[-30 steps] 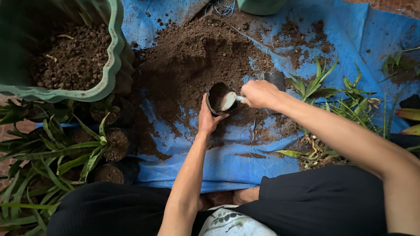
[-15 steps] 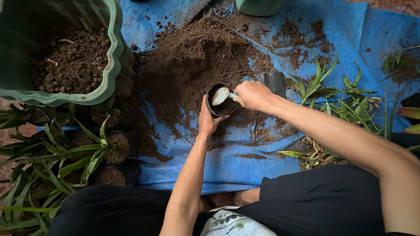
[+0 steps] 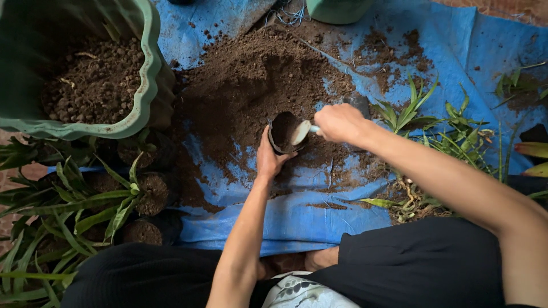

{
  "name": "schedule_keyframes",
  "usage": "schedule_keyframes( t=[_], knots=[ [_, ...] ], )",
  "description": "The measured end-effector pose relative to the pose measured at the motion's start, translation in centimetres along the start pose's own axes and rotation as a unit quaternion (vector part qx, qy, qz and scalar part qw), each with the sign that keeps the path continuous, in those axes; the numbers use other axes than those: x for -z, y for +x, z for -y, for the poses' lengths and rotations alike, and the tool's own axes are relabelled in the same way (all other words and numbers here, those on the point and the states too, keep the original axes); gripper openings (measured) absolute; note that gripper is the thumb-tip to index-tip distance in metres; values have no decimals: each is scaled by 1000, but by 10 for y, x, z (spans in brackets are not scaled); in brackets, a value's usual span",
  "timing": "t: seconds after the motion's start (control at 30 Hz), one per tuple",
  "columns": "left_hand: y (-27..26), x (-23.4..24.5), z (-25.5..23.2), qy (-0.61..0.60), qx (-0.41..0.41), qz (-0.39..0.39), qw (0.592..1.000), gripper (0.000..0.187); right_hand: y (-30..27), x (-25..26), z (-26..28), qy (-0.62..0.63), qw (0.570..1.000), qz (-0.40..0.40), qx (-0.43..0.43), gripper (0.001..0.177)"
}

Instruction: Filling a small black nursery bag with soil using a plastic scoop

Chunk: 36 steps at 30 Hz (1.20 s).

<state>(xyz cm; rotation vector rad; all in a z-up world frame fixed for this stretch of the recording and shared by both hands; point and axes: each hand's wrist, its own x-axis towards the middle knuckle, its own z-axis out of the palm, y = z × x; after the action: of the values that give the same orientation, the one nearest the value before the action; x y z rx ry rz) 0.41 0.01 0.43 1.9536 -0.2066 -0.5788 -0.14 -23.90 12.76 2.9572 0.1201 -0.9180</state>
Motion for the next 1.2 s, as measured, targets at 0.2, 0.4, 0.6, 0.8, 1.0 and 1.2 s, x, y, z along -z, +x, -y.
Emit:
schedule_keyframes(
  t=[0.2,0.4,0.6,0.8,1.0,1.2],
  knots=[
    [12,13,-8,44,-99,-11,994,141,-25,37,27,-92,993,-55,50,15],
    [19,4,8,12,-109,-13,994,129,-12,30,30,-69,994,-60,58,14],
    [-1,-18,4,29,-122,-126,984,117,-9,15,7,1,1000,12,27,14],
    [-28,-48,13,96,-90,-210,969,120,-48,51,51,77,989,127,6,23],
    [-11,-15,36,116,-141,-122,976,139,-53,59,54,151,968,198,-17,36],
    [4,-9,40,86,-146,-33,985,136,-40,41,54,206,966,149,-45,42]
  ],
)
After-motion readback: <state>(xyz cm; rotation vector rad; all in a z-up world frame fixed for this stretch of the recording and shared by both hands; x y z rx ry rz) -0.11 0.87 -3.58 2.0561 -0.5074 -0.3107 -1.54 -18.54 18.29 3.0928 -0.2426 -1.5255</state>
